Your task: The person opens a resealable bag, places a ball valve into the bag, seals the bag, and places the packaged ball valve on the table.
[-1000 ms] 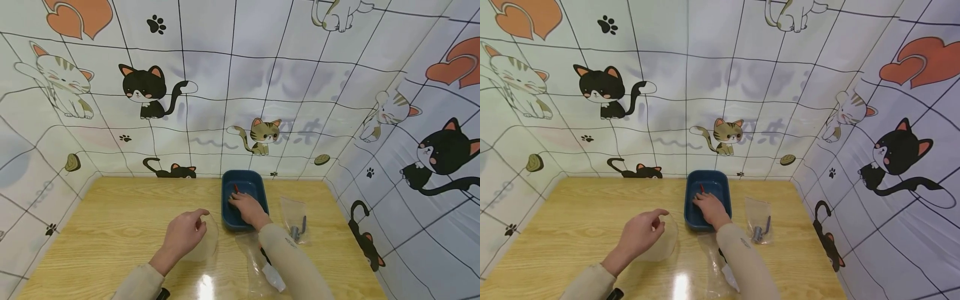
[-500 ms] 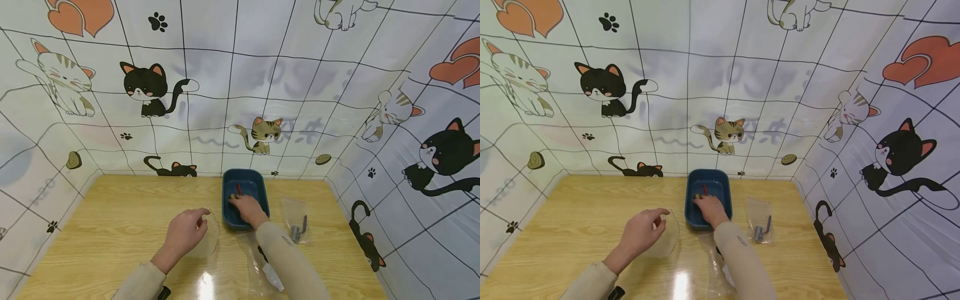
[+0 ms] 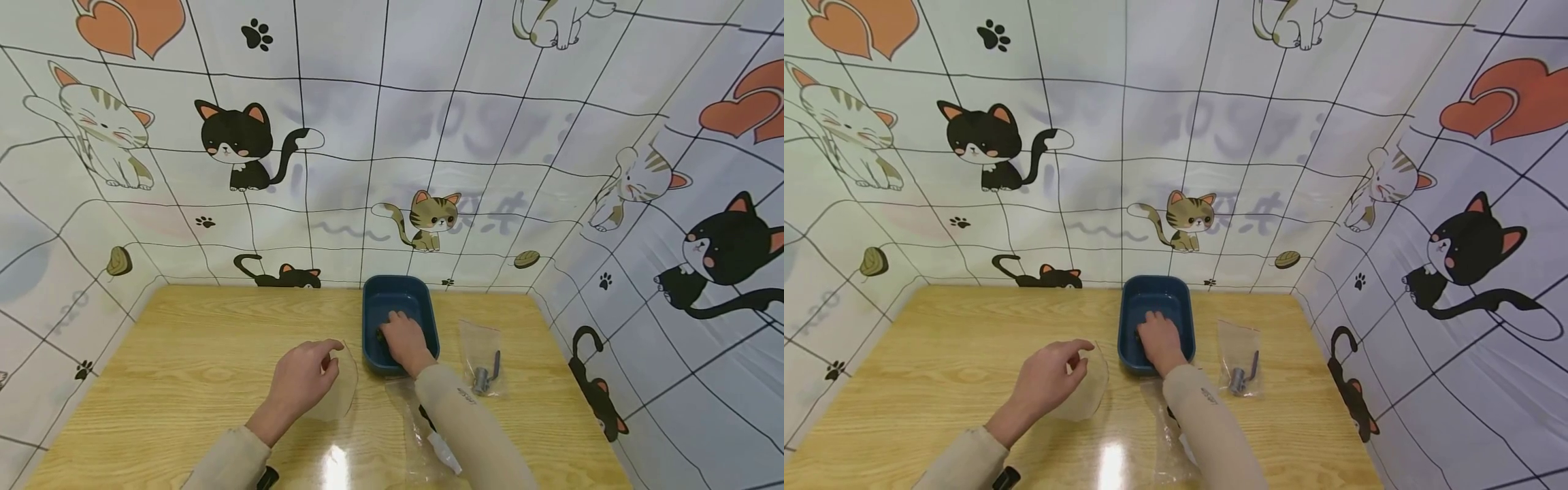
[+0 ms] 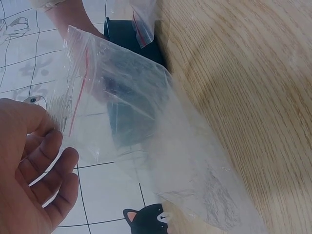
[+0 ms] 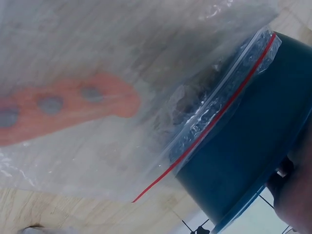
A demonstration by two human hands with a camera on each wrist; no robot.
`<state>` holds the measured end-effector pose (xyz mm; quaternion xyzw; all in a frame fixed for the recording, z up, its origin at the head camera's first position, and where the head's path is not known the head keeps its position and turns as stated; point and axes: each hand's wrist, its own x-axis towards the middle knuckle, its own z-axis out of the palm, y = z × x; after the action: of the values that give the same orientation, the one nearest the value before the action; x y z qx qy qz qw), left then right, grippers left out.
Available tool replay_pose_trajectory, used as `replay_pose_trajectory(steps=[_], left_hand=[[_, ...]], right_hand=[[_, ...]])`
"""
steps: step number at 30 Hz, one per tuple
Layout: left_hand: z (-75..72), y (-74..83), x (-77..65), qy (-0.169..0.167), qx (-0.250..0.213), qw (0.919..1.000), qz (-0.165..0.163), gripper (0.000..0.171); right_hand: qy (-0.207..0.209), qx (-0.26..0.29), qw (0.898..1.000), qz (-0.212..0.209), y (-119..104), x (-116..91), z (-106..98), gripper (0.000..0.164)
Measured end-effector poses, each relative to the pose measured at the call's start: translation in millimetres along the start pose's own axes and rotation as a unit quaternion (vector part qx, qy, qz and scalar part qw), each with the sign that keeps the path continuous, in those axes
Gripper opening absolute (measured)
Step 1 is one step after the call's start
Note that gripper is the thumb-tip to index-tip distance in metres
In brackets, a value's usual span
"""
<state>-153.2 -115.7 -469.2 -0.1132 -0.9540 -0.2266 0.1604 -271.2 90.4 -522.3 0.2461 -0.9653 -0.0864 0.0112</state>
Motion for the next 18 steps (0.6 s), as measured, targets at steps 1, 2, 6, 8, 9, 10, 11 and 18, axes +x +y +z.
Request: replay_pose_trajectory(steps=[1, 2, 6, 8, 9, 10, 11, 18], left_hand=[[-0.1, 0.3, -0.1, 0.0, 0.0, 1.0, 0.0, 0.022], [0.0, 0.5, -0.3, 0.0, 0.0, 1.0, 0.0, 0.022], [0.6, -0.3, -1.1, 0.003, 0.001, 1.0, 0.005, 0.021], [0.8, -1.1, -1.5, 0.009, 0.002, 0.9999, 0.01, 0.021], [0.9, -1.6, -1.6, 0.012, 0.001, 0.9999, 0.012, 0.021], [0.8, -1.9, -1.6, 0.014, 0.002, 0.9998, 0.014, 0.021], [0.9, -2.4, -1.5, 0.016, 0.002, 0.9998, 0.015, 0.021], [1.2, -3.9, -0.8, 0.02, 0.005, 0.9997, 0.013, 0.023]], right_hand=[[0.003, 0.007, 1.0, -0.005, 0.4, 0.0, 0.5, 0.024], [0.003, 0.017, 1.0, -0.012, 0.9, -0.5, 0.7, 0.024], [-0.021, 0.04, 0.998, -0.044, 3.3, -0.6, 5.3, 0.038], [-0.034, 0.04, 0.997, -0.055, 4.6, -0.1, 6.9, 0.045], [-0.039, 0.035, 0.997, -0.058, 5.2, 0.4, 7.5, 0.047], [-0.042, 0.029, 0.997, -0.061, 5.5, 0.7, 7.4, 0.048], [-0.04, 0.027, 0.997, -0.064, 5.8, 1.1, 7.1, 0.047], [-0.07, 0.037, 0.993, -0.083, 6.6, 2.1, 2.7, 0.045]])
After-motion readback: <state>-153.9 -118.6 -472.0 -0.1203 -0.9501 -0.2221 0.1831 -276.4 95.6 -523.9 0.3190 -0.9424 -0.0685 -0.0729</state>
